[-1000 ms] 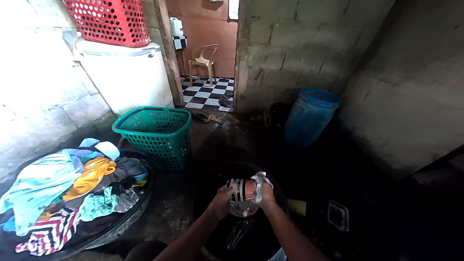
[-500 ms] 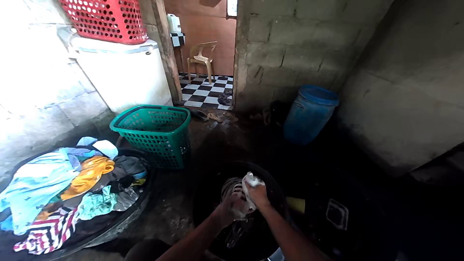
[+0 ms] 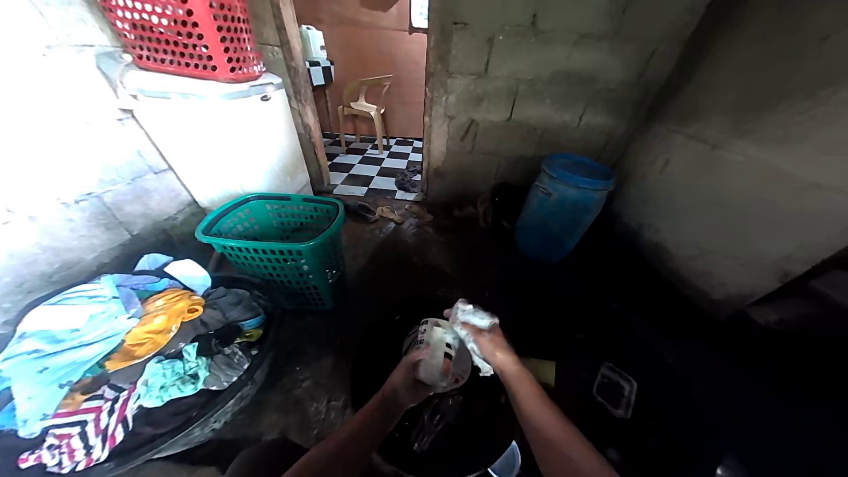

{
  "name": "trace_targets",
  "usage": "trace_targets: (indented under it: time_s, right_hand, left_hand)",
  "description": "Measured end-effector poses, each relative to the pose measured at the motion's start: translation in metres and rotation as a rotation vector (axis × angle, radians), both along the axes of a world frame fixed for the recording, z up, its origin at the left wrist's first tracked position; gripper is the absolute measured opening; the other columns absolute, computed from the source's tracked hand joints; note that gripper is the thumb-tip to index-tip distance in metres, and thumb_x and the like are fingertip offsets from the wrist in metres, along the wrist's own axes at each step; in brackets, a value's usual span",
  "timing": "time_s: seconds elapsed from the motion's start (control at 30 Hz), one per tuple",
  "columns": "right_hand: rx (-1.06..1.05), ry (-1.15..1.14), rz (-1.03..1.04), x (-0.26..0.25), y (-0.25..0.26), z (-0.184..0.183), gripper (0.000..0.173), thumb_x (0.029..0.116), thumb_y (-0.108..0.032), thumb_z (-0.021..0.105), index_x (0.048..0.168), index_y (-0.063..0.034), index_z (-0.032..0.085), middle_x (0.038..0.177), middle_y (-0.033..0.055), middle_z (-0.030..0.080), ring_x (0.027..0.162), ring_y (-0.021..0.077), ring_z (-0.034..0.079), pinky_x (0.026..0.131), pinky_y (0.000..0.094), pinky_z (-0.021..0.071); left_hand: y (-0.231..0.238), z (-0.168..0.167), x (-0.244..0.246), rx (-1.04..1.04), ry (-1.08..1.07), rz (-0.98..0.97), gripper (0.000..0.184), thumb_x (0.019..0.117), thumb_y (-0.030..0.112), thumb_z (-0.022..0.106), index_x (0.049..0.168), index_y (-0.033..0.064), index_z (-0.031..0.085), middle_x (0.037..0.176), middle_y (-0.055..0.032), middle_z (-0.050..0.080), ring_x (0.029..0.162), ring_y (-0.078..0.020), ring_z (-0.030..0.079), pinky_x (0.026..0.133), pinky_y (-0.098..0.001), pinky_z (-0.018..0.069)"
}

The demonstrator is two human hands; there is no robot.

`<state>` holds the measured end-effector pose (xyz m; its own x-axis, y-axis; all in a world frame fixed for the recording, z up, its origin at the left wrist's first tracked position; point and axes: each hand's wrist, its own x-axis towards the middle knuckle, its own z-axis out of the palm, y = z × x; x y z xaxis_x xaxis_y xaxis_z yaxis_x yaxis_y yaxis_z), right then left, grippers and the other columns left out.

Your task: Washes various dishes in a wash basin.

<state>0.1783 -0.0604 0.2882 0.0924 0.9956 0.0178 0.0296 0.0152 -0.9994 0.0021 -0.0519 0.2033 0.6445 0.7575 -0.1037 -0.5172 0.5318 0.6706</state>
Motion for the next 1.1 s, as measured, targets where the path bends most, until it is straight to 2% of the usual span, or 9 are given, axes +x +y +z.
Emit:
trace_targets:
  time_s: [0.2,0.27,0.33,0.43,0.53,0.67,0.8,0.93,1.1]
  right_hand:
    - [-0.070,-0.289,-0.204,-0.034,-0.010,-0.003,0.046,0.0975,-0.010,0.068,0.135,0.0129,0.055,0.132,0.0276,0.063,0.127,0.0282,0.059,0.114,0.0378,0.0426]
    - [-0.199,-0.566,-0.143,-0.026,-0.005,0.006,0.051,0.1001,-0.023,0.066,0.138,0.0094,0.055,0.136,0.0278,0.061,0.132,0.0349,0.057,0.116,0.0461,0.0408]
    - [-0.416,-0.886,0.055,-0.025,-0.002,0.024,0.058,0.1052,-0.038,0.055,0.145,0.0032,0.051,0.144,0.0260,0.056,0.138,0.0384,0.051,0.116,0.0527,0.0391]
    - [-0.406,-0.928,0.117,-0.028,-0.003,0.019,0.060,0.1042,-0.039,0.056,0.147,0.0022,0.050,0.147,0.0248,0.054,0.140,0.0372,0.049,0.117,0.0519,0.0372]
    - [-0.098,-0.389,-0.125,-0.027,-0.006,-0.016,0.055,0.0930,-0.013,0.075,0.137,0.0116,0.054,0.134,0.0268,0.062,0.129,0.0295,0.059,0.115,0.0400,0.0427]
    - [-0.163,0.034,-0.224,-0.032,-0.007,-0.021,0.046,0.0946,-0.007,0.071,0.135,0.0089,0.055,0.126,0.0215,0.064,0.115,0.0205,0.062,0.102,0.0344,0.0505]
    - [-0.427,0.059,-0.153,-0.010,0.000,-0.019,0.039,0.1036,-0.022,0.061,0.134,0.0013,0.059,0.127,0.0190,0.065,0.116,0.0246,0.062,0.102,0.0434,0.0502]
    - [-0.421,0.040,-0.174,0.030,0.004,-0.014,0.032,0.1051,-0.018,0.058,0.132,0.0001,0.060,0.120,0.0160,0.066,0.107,0.0207,0.063,0.095,0.0393,0.0521]
    - [-0.425,-0.289,-0.343,0.138,-0.002,-0.013,0.039,0.1024,-0.019,0.063,0.134,0.0036,0.059,0.127,0.0221,0.065,0.115,0.0281,0.064,0.101,0.0442,0.0514]
  left_hand:
    - [-0.003,0.007,0.001,-0.028,-0.065,-0.071,0.043,0.0770,0.052,0.077,0.102,0.0170,0.073,0.091,-0.0049,0.075,0.083,-0.0179,0.073,0.072,-0.0367,0.0620]
    - [-0.005,0.011,0.003,0.068,0.193,-0.032,0.035,0.0902,0.034,0.064,0.120,0.0153,0.062,0.098,-0.0087,0.072,0.086,-0.0212,0.071,0.072,-0.0388,0.0616]
    - [-0.011,0.017,0.013,0.168,0.530,0.022,0.078,0.0862,0.016,0.069,0.154,0.0121,0.030,0.115,-0.0183,0.064,0.094,-0.0275,0.068,0.075,-0.0437,0.0595]
    - [-0.016,0.022,0.025,0.194,0.685,0.116,0.097,0.0795,0.001,0.074,0.159,0.0055,0.018,0.135,-0.0241,0.054,0.109,-0.0278,0.064,0.089,-0.0431,0.0570]
    - [-0.005,0.020,0.011,0.146,0.517,0.118,0.067,0.0878,0.005,0.067,0.148,0.0084,0.038,0.112,-0.0183,0.064,0.090,-0.0239,0.068,0.076,-0.0403,0.0587]
    - [0.010,0.009,0.000,0.077,0.047,0.004,0.024,0.0909,0.038,0.059,0.090,0.0172,0.072,0.086,-0.0019,0.073,0.081,-0.0135,0.071,0.073,-0.0323,0.0602]
    - [0.006,0.023,0.007,-0.124,0.212,-0.004,0.067,0.1048,0.059,0.013,0.104,0.0143,0.064,0.092,-0.0069,0.071,0.079,-0.0169,0.070,0.067,-0.0322,0.0596]
    - [0.006,0.018,-0.001,0.150,0.602,-0.087,0.053,0.1102,0.044,0.023,0.134,0.0073,0.053,0.100,-0.0100,0.069,0.081,-0.0189,0.069,0.071,-0.0337,0.0592]
    - [0.018,0.015,-0.014,-0.048,0.888,0.068,0.046,0.1125,0.037,0.031,0.132,0.0042,0.057,0.099,-0.0127,0.071,0.080,-0.0200,0.069,0.073,-0.0348,0.0563]
